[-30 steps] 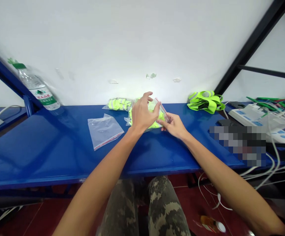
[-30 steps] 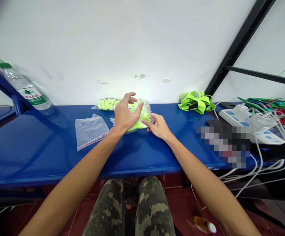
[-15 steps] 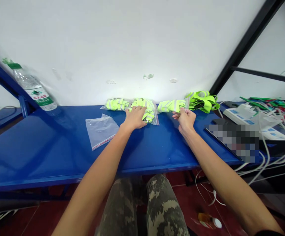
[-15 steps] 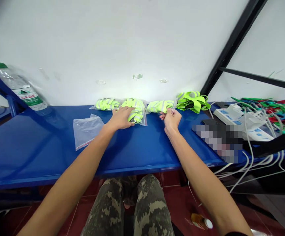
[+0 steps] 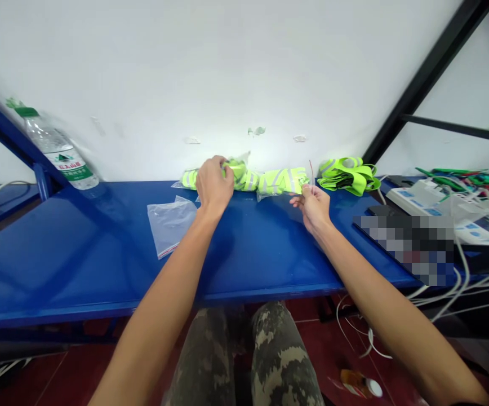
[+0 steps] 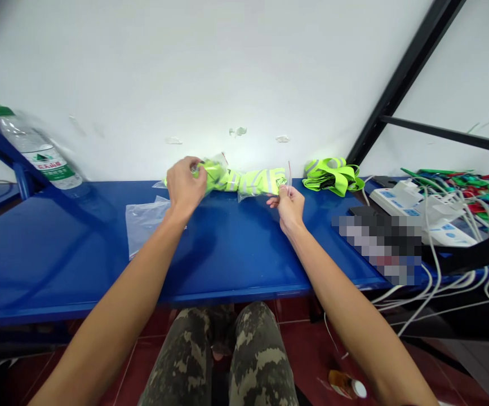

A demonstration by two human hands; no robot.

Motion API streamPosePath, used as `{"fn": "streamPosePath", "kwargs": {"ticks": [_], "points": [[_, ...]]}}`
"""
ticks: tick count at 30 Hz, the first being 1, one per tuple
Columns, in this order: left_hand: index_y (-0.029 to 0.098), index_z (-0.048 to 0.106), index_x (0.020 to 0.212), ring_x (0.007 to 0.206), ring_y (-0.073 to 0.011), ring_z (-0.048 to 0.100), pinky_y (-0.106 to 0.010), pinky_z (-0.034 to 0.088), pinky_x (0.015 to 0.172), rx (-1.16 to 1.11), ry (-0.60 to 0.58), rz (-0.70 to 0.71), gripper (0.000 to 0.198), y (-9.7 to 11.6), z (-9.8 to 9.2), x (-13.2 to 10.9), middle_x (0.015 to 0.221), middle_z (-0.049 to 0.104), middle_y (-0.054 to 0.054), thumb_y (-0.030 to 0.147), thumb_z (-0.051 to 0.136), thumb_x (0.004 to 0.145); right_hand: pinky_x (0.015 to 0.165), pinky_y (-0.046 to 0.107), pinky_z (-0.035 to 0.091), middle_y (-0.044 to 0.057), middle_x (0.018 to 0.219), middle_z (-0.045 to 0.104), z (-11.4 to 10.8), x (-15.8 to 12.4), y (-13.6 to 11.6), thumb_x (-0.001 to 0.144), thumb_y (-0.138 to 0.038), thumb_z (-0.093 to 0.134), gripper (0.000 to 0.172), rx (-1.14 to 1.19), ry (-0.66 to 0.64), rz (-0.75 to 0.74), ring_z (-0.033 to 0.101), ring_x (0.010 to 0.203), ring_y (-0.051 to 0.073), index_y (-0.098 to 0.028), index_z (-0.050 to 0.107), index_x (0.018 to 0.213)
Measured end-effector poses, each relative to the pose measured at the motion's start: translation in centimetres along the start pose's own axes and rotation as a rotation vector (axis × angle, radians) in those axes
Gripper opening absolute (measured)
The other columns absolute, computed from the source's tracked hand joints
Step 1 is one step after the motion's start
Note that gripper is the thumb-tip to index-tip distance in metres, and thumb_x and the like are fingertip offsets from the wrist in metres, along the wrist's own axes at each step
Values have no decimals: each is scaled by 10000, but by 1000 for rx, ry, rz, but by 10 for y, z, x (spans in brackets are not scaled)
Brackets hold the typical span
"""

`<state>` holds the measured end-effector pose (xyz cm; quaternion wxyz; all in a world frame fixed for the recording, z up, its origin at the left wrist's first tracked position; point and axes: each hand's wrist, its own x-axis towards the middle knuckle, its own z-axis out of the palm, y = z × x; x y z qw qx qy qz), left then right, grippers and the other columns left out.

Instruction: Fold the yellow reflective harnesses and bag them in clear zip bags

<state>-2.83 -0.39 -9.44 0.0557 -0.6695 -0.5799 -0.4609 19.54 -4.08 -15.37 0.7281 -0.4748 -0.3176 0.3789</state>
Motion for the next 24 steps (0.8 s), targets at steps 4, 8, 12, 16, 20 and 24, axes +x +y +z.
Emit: {"fn": "streamPosePath", "kwargs": {"ticks": [4,8,12,16,20,24], "points": [[166,640,1136,1126,-265,605,-414,440,1017,-88,273,38,270,0,0,9,1143,684,-134,211,454,946,426,164,446,16,597,684,1,-4,-4,969,-166,546,214,16,-37,32,603,427,87,-151,550,756],[208,598,1222,1369,-289,446,-515,267,1177,-27,214,159,313,-16,10,7,1313,615,-127,179,431,959,445,166,460,23,623,694,1,-6,-6,982,-131,494,206,65,-111,87,608,448,84,-149,561,788],[251,634,1177,1470,-343,309,-639,161,1184,139,-56,131,334,-50,34,-7,1439,545,-118,151,424,937,454,177,481,52,706,728,1,-8,-5,979,-152,502,141,25,-231,254,615,461,89,-149,571,855],[222,628,1204,1465,-368,309,-653,206,1168,203,-97,72,377,-62,44,-12,1476,500,-147,124,415,909,467,236,504,90,785,742,0,-11,5,941,-253,581,101,-233,-417,380,638,496,130,-156,577,913],[196,625,1222,1439,-390,329,-635,219,1168,190,-72,82,377,-47,39,-14,1453,505,-161,147,479,878,473,239,402,-39,599,603,-6,-8,18,785,-382,756,352,-709,-339,-118,522,466,117,-172,603,1023],[185,642,1201,1293,-359,463,-541,334,1109,113,-99,207,319,-20,40,-28,1300,605,-148,283,512,926,578,268,393,-37,601,582,-10,-2,25,768,-387,722,238,-921,-344,-314,526,558,127,-179,651,862]]}}
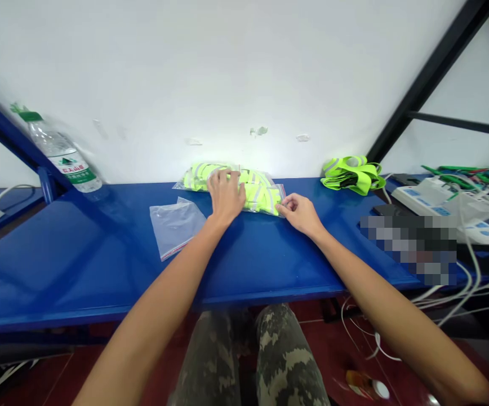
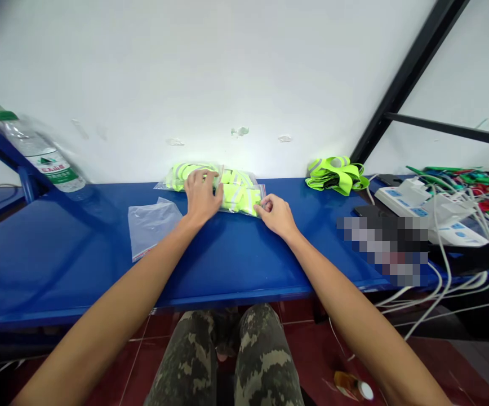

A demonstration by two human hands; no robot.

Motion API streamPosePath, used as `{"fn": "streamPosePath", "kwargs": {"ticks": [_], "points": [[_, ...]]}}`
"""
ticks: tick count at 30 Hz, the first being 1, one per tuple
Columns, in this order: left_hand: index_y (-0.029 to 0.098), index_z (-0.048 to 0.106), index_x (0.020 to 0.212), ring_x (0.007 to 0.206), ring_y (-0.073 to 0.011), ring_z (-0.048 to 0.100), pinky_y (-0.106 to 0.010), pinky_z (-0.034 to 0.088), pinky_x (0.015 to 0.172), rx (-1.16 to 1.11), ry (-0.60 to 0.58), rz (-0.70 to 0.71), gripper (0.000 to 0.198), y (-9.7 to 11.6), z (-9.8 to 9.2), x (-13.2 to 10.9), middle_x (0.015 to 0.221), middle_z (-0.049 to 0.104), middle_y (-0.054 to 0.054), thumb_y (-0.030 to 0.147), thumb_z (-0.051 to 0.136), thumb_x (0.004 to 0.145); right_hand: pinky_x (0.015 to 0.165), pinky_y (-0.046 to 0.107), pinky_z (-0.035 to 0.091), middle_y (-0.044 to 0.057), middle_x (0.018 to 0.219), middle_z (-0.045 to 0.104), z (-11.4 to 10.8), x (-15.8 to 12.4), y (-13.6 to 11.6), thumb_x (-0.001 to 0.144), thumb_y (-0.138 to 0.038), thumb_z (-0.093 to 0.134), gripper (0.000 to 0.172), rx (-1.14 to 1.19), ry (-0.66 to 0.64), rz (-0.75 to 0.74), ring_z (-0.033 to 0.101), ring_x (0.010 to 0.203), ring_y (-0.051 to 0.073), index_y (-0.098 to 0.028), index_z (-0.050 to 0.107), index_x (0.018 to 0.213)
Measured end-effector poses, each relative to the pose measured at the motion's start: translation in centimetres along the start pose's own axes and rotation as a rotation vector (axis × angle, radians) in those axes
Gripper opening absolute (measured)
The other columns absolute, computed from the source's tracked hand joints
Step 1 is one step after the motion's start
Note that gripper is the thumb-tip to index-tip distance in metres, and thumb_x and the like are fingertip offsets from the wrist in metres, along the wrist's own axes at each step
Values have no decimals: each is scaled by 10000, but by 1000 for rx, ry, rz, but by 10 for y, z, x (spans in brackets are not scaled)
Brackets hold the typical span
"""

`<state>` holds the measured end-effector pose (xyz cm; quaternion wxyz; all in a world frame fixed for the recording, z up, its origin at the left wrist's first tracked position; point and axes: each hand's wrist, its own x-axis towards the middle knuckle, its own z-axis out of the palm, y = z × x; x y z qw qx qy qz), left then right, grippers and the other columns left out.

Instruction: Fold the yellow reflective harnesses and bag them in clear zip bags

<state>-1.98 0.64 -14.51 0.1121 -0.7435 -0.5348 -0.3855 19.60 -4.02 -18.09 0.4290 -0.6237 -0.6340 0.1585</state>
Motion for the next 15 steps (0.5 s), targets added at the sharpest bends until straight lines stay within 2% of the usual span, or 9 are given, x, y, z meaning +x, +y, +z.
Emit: {"fn": "streamPosePath", "kwargs": {"ticks": [2,5,9,12,14,15], "points": [[185,653,1171,1217,-335,510,-509,366,1071,-38,-44,103,317,17,4,-7,1216,649,-129,359,499,955,584,276,388,-15,630,606,1,1,2,801,-396,666,216,-19,-39,-10,525,566,129,-181,673,783],[183,664,1127,1179,-311,537,-497,356,1069,-61,-117,255,301,37,11,-19,1167,673,-116,375,494,970,614,282,414,8,697,648,1,2,3,834,-412,616,254,-17,-13,-59,554,609,142,-176,710,857],[179,661,1129,1184,-297,544,-505,319,1101,-62,-143,349,276,48,17,-29,1195,666,-122,329,487,975,697,298,468,32,757,678,-2,5,6,876,-391,557,279,-75,40,-87,601,692,166,-169,717,931],[194,660,1142,1200,-300,542,-523,295,1123,-80,-119,361,270,49,18,-30,1203,669,-116,319,489,975,876,367,491,82,980,719,-12,16,9,891,-382,534,295,-226,147,20,643,928,225,-181,724,994],[202,665,1132,1199,-305,548,-531,297,1125,-98,-113,371,262,50,19,-28,1193,677,-111,316,490,974,1003,467,444,119,1195,676,-22,31,13,887,-375,541,319,-368,238,125,585,1153,292,-194,722,1078],[204,668,1122,1195,-307,554,-534,304,1122,-107,-113,378,258,51,19,-27,1186,682,-111,315,490,972,1051,527,398,140,1309,620,-29,41,16,883,-364,547,332,-442,285,171,515,1265,330,-197,718,1114]]}}
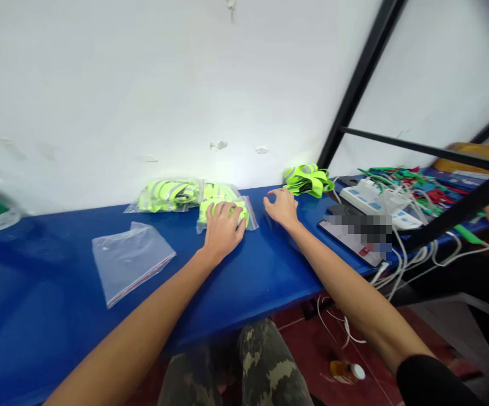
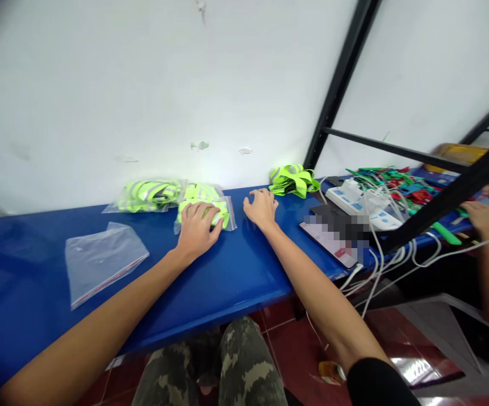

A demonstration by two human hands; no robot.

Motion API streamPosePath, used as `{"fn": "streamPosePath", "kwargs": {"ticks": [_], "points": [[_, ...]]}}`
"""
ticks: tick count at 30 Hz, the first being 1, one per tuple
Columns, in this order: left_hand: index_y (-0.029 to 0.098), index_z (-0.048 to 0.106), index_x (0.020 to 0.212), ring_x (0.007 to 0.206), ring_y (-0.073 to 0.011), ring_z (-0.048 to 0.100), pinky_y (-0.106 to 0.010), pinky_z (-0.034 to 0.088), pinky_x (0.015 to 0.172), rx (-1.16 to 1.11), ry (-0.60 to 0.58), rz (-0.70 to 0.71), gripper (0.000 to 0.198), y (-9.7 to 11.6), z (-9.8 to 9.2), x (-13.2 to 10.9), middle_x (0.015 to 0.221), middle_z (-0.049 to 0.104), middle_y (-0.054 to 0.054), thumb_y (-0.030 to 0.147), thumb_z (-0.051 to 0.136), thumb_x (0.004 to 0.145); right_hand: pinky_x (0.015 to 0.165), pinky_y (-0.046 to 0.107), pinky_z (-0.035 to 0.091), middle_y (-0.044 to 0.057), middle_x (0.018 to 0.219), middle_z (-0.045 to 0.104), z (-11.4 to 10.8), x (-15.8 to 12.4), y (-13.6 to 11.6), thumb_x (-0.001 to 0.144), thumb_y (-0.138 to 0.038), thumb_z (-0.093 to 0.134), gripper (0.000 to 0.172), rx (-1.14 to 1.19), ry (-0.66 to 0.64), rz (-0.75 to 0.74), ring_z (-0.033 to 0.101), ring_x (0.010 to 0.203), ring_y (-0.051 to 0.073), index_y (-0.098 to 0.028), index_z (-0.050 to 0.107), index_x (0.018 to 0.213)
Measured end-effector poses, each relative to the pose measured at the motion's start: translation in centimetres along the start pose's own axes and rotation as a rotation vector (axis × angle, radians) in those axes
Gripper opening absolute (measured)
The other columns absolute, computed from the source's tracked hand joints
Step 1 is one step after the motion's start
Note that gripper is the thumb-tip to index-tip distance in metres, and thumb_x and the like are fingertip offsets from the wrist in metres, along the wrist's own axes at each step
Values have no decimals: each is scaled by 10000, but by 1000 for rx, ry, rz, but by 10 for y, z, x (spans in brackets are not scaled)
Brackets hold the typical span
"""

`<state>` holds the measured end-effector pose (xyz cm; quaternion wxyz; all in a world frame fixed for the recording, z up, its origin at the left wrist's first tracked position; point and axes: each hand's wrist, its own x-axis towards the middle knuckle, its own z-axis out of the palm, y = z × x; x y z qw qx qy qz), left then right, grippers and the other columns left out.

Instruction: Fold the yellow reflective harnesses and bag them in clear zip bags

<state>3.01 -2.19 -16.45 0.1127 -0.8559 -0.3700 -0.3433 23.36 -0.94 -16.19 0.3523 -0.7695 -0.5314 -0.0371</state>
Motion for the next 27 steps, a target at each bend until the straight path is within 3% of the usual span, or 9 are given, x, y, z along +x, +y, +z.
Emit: {"fn": "streamPosePath", "kwargs": {"ticks": [4,8,13,16,18,19,22,24,27], "points": [[219,680,1083,1181,-321,570,-547,329,1102,-19,11,9,239,-3,6,5,1158,693,-117,321,502,961,1077,693,262,196,1588,304,-5,45,22,902,-270,496,361,-239,90,149,197,1486,431,-172,688,1191],[217,682,1069,1189,-325,567,-547,335,1095,-26,11,-6,232,-4,8,6,1163,693,-119,320,509,953,1020,632,372,296,1411,483,-1,60,37,923,-204,440,445,-322,-157,164,453,1337,411,-84,575,1330],[206,674,1090,1197,-310,561,-529,324,1104,-25,-15,-29,242,-2,5,5,1173,689,-115,318,505,957,999,434,448,232,1189,658,5,38,16,939,-264,475,323,-264,-340,-129,611,1139,325,-105,690,1122],[200,671,1091,1199,-307,560,-520,330,1100,-23,-21,-44,239,-2,2,4,1175,692,-110,319,512,958,1072,483,388,200,1349,589,-2,33,11,970,-347,447,381,-246,-172,-228,506,1290,343,-145,669,1205],[197,671,1086,1199,-307,561,-516,336,1095,-21,-19,-54,234,-2,1,3,1176,694,-106,318,516,959,1097,602,314,223,1528,407,-8,40,20,951,-358,487,468,-271,83,-86,307,1436,415,-129,579,1349],[200,670,1085,1199,-307,561,-514,339,1091,-20,-18,-57,231,-2,1,3,1175,695,-105,318,516,959,1071,648,314,247,1562,337,-10,45,27,934,-369,520,544,-276,124,38,245,1455,452,-117,515,1416],[213,667,1094,1197,-307,563,-513,344,1084,-20,-17,-55,229,-3,2,3,1174,694,-105,319,512,962,1000,610,415,316,1419,458,-8,53,46,938,-309,504,513,-289,-80,170,407,1352,452,-38,534,1373],[214,665,1103,1196,-305,564,-512,343,1086,-24,-20,-47,235,-3,3,3,1178,692,-107,319,508,962,986,530,451,325,1311,540,-2,48,44,928,-224,487,406,-311,-187,79,511,1261,419,-17,627,1249],[207,661,1113,1198,-302,561,-508,341,1090,-30,-17,-45,242,-4,3,3,1177,689,-106,320,509,962,979,455,458,290,1185,632,5,29,18,914,-226,517,313,-295,-253,-88,589,1158,383,-56,716,1084]]}}
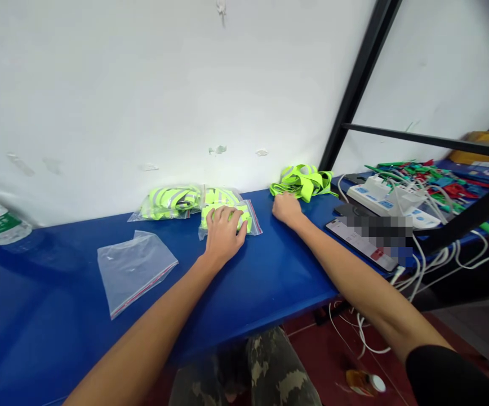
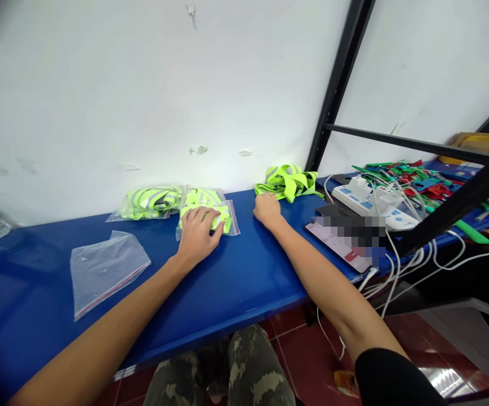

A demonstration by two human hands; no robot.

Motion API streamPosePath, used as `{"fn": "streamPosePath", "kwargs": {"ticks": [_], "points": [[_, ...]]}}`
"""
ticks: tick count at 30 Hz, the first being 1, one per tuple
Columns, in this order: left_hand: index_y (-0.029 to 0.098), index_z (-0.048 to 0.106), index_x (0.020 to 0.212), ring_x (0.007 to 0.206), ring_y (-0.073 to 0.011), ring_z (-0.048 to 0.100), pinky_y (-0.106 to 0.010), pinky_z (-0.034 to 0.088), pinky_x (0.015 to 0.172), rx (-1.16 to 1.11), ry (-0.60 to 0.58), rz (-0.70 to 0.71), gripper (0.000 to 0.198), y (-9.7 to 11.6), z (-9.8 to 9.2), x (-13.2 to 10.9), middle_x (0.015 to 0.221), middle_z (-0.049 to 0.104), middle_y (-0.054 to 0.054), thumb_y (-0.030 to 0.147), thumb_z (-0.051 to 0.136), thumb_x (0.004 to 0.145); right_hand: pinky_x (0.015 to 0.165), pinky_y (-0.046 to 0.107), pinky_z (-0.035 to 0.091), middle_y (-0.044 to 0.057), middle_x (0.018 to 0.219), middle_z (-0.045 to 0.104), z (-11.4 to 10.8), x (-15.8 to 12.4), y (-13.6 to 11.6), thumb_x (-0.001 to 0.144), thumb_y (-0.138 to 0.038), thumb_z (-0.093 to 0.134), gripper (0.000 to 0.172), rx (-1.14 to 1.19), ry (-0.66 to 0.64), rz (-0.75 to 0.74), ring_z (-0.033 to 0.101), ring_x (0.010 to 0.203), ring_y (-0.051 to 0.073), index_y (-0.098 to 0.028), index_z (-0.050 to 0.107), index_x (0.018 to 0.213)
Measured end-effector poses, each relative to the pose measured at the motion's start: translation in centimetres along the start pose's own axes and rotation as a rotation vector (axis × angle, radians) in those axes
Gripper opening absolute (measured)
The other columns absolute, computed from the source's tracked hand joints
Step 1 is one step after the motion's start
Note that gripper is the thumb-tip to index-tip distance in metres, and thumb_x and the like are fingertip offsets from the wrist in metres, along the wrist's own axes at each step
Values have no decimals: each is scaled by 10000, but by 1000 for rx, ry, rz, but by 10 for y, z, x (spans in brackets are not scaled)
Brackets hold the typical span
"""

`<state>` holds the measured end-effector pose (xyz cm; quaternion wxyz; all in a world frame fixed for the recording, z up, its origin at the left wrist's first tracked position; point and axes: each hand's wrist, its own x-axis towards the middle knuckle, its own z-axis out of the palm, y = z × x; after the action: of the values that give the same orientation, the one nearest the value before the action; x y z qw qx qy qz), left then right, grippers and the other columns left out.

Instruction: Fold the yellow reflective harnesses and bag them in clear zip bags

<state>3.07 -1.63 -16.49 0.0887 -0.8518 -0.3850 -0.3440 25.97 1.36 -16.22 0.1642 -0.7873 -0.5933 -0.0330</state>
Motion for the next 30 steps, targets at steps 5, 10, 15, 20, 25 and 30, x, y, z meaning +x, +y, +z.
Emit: {"fn": "streamPosePath", "kwargs": {"ticks": [5,10,15,20,25,30], "points": [[221,652,1133,1201,-304,551,-501,343,1085,5,-1,-18,256,0,-4,-2,1181,685,-105,337,495,967,1012,453,436,178,1149,687,-14,-23,-42,989,-462,408,451,102,166,-304,593,1144,327,-149,721,1073],[205,624,1235,1247,-333,516,-542,307,1113,1,-57,7,394,1,-7,-5,1265,642,-130,408,574,901,998,570,427,218,1410,538,-15,-19,-23,828,-564,639,769,30,40,-142,508,1265,431,-174,468,1469],[212,595,1298,1302,-361,478,-574,271,1133,18,-129,29,527,0,-10,-5,1338,600,-140,444,651,828,937,492,485,178,1142,695,-7,-2,-3,831,-241,616,406,196,110,-57,645,1077,371,-168,620,1231],[197,442,1454,1323,-366,489,-562,281,1138,-54,-125,-52,729,-5,-10,-2,1373,588,-174,504,674,835,844,407,564,80,1010,734,-31,0,-9,782,-351,711,286,1085,229,-112,686,945,265,-181,662,1007],[170,319,1480,1277,-347,565,-495,442,1061,-497,-33,-200,970,-7,-14,5,1381,593,-176,620,747,734,722,354,597,45,939,747,-37,-28,-53,741,-481,764,387,1662,-13,-173,712,900,240,-210,687,1006],[177,605,1056,918,-243,689,-368,554,812,-682,203,-493,316,-19,-19,19,1015,719,-82,395,681,839,790,341,595,34,911,755,-19,-44,-72,628,-356,862,396,1724,-320,-186,712,871,218,-181,693,941]]}}
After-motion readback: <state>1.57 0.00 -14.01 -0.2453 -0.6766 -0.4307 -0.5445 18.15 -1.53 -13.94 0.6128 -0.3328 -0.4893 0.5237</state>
